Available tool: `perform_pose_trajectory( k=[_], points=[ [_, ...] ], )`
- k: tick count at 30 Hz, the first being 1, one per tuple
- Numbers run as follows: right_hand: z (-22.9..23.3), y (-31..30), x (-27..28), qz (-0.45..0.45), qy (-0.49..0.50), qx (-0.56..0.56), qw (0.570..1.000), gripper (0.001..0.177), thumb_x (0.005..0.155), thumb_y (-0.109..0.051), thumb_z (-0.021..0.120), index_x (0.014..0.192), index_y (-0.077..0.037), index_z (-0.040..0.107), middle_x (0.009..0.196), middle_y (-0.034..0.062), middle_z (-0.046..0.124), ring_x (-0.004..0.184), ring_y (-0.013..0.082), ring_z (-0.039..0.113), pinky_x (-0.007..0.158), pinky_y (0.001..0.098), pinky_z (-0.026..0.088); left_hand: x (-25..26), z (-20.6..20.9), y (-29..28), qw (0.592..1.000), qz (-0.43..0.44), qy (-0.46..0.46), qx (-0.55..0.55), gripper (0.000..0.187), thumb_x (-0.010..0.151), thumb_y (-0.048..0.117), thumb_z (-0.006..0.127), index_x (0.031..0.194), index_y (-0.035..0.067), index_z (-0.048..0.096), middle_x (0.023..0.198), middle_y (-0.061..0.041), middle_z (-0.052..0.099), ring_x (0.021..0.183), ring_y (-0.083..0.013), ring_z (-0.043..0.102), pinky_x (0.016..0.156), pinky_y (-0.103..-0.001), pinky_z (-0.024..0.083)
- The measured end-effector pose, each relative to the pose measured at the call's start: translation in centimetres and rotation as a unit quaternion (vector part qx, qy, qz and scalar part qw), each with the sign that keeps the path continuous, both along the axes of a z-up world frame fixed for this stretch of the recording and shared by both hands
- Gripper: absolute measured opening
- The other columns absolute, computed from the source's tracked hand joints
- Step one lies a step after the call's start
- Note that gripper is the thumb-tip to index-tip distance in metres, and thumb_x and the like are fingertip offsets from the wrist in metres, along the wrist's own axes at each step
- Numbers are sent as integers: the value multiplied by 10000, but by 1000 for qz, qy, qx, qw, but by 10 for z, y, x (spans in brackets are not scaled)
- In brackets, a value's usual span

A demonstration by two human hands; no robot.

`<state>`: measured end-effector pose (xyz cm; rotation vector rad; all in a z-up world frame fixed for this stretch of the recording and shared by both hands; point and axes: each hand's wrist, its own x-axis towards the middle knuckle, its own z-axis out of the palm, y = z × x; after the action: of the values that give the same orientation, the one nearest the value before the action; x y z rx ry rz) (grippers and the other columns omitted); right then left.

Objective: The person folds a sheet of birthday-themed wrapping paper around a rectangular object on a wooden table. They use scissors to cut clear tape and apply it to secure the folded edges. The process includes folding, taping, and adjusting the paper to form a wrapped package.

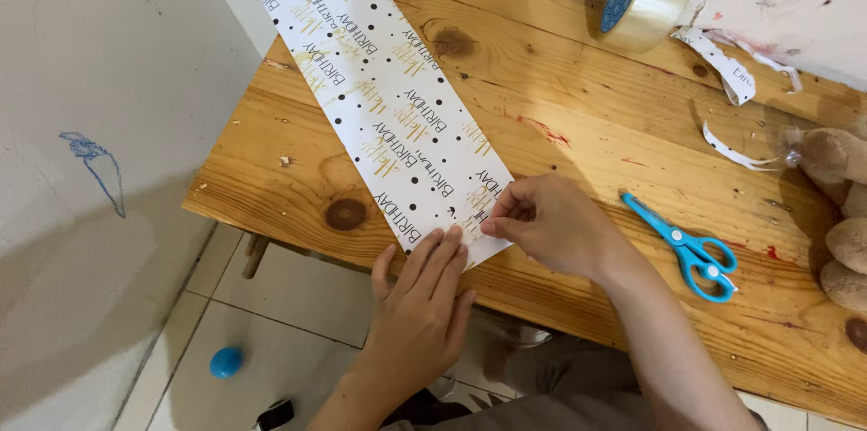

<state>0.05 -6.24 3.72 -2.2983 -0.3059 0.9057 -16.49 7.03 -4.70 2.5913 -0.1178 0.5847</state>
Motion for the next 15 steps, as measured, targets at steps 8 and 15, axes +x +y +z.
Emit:
perform_pose_trajectory(
  k=[8,15],
  points=[
    [-5,2,-3,50,-87,23,995,182,822,-187,796,816,-6,777,667,78,752,603,125,623,592,308,520,1,-3,1,1000,-14,2,-7,469,963,246,624,1349,-18,586,1483,-136,545,1410,-264,458,1151,-559,194],
    [-10,5,-10,67,-152,-5,986,199,814,-198,781,847,-2,765,732,142,759,641,232,708,631,354,553,0,-4,4,999,-23,1,-33,465,958,228,630,1350,-20,592,1491,-142,555,1421,-279,466,1185,-557,208]
  ],
)
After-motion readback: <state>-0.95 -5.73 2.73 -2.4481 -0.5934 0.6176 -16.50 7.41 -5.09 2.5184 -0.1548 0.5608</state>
